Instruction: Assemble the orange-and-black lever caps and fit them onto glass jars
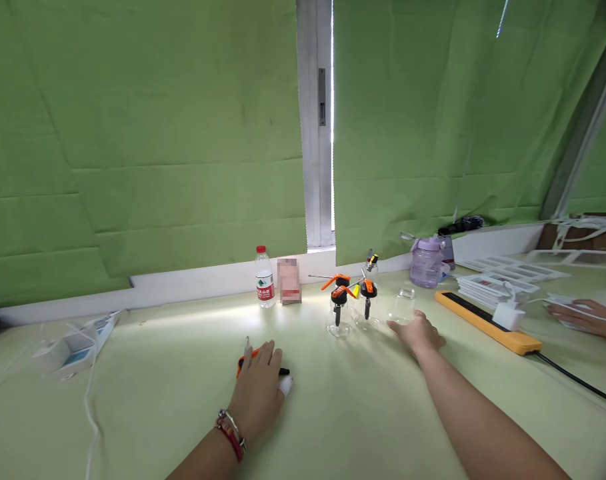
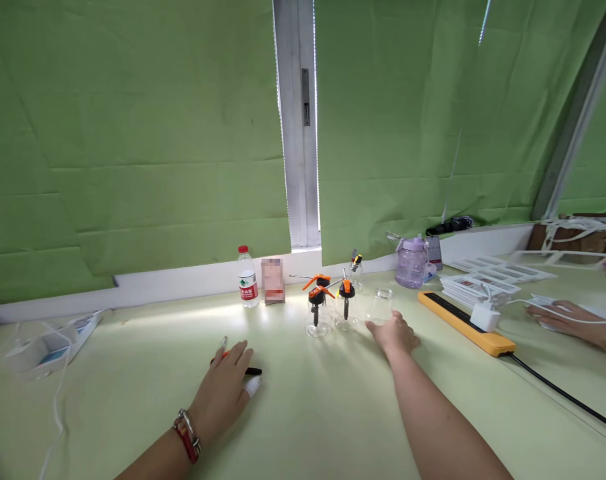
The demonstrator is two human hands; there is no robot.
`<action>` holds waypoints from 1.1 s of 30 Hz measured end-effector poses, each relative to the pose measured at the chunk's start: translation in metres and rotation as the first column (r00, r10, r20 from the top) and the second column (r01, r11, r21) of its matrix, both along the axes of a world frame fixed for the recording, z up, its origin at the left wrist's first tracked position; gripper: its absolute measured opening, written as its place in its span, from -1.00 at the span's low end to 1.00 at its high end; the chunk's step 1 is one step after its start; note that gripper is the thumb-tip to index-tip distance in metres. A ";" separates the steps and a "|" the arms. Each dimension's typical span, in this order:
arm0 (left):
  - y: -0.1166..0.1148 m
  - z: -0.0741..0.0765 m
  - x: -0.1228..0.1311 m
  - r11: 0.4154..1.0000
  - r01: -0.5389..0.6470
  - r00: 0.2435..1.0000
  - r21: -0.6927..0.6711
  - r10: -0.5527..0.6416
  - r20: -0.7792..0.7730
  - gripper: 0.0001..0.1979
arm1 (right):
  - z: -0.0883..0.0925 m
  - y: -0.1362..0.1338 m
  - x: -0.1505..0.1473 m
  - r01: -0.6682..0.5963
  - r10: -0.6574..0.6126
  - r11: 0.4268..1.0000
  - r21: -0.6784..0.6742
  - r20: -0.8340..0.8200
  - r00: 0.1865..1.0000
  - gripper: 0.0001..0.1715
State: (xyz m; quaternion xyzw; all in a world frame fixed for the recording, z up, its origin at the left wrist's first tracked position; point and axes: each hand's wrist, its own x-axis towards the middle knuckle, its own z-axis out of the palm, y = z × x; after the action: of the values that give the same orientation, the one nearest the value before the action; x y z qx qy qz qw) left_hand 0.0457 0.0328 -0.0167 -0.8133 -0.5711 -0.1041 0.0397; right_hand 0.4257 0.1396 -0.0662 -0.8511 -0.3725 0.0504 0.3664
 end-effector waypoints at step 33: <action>0.044 -0.012 -0.068 0.936 -0.028 0.747 -0.350 0.252 0.615 -0.30 | 0.049 -0.074 -0.123 -0.950 0.808 0.286 -0.124 0.565 0.170 -0.11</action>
State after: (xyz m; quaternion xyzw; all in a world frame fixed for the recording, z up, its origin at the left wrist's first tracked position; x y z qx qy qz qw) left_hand -0.0218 0.0772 -0.0288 -0.6756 -0.6181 -0.2830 -0.2852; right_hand 0.3027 0.0659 -0.0174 -0.3905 -0.8840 -0.0303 0.2550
